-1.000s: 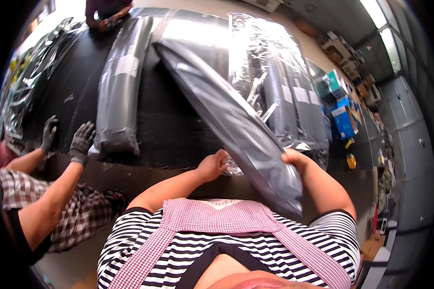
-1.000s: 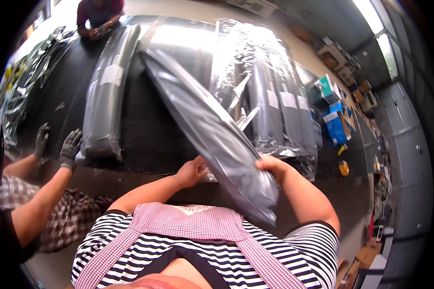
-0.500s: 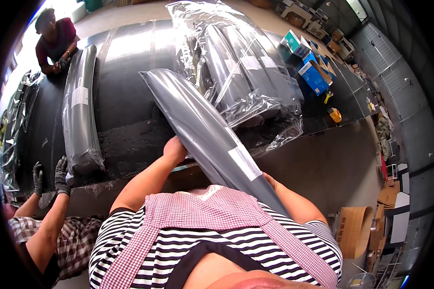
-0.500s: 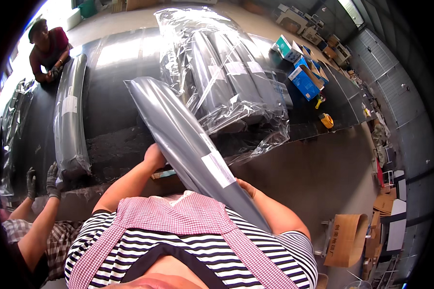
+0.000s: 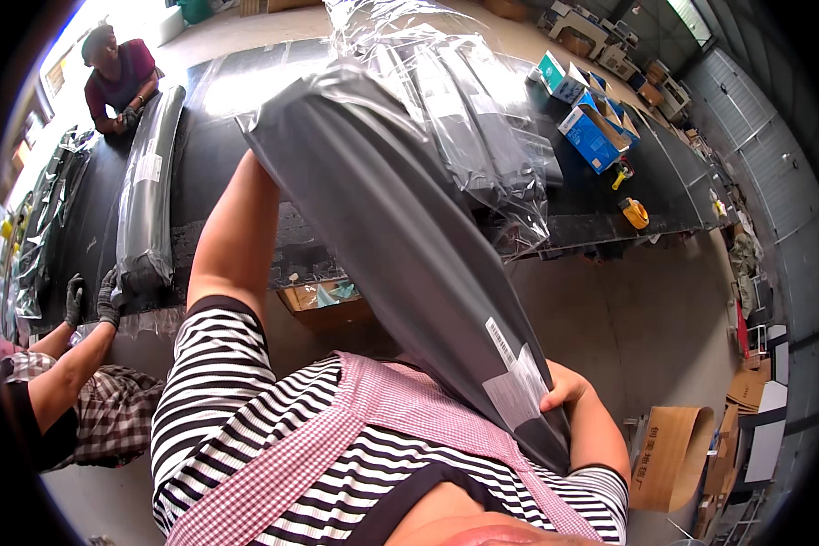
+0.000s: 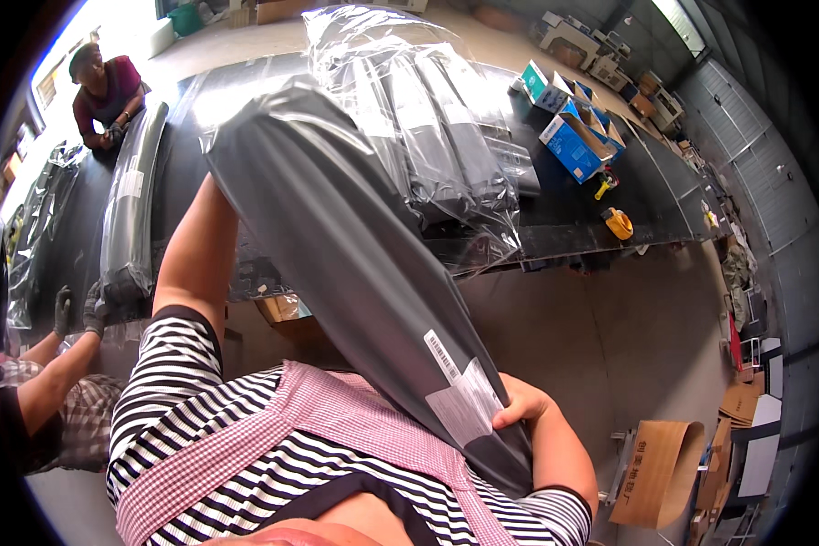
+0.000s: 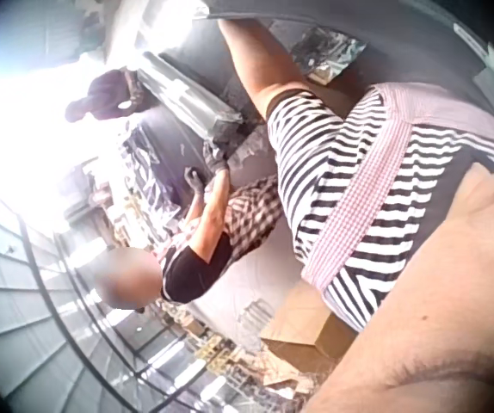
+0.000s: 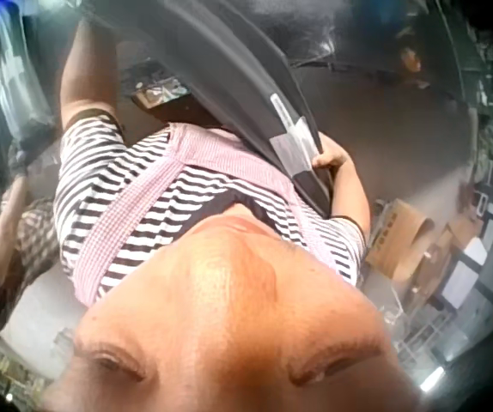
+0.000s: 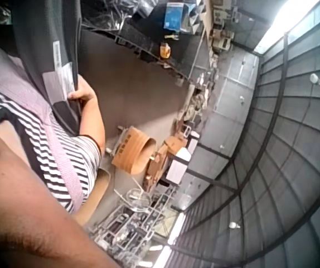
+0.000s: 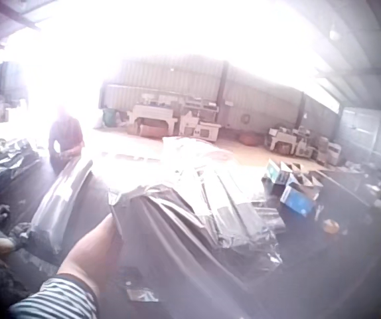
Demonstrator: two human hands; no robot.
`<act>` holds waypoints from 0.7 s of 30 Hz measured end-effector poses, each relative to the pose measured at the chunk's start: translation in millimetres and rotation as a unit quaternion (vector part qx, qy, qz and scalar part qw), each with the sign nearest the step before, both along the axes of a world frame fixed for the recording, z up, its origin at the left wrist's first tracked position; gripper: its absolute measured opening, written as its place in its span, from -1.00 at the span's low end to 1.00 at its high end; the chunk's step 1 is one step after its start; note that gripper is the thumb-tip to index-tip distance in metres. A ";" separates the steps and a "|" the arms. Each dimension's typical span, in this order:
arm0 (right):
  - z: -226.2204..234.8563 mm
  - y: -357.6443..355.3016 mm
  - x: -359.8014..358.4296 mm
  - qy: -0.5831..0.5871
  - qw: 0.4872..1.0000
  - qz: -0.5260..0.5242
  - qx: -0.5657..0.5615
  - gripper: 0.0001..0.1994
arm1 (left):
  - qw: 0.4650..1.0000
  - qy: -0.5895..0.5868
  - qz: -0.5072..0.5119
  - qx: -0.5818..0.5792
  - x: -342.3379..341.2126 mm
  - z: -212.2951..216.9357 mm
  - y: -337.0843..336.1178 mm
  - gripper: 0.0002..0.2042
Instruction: The person wraps several long gray items in plastic sheeting and packs them into a large cardboard box with the help of a coworker.
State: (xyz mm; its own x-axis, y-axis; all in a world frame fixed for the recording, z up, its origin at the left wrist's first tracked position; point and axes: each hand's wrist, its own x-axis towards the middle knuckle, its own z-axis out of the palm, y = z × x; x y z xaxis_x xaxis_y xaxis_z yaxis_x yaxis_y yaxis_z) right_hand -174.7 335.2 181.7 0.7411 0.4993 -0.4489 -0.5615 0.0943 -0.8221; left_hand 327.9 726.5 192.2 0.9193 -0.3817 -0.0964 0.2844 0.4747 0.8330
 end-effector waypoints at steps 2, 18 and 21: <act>-9.1 -9.8 -19.6 0.038 0.999 -0.003 0.022 -0.08 | 0.999 0.003 0.041 0.035 -3.7 9.3 0.8 -0.67; -130.5 -39.8 29.8 0.022 0.993 -0.116 0.008 -0.15 | 0.940 -0.270 0.138 0.157 -198.2 -80.2 1.2 -0.64; -90.4 -10.8 136.2 -0.006 0.988 -0.155 0.027 -0.16 | 0.920 -0.331 0.124 0.169 -221.3 -86.7 -9.1 -0.70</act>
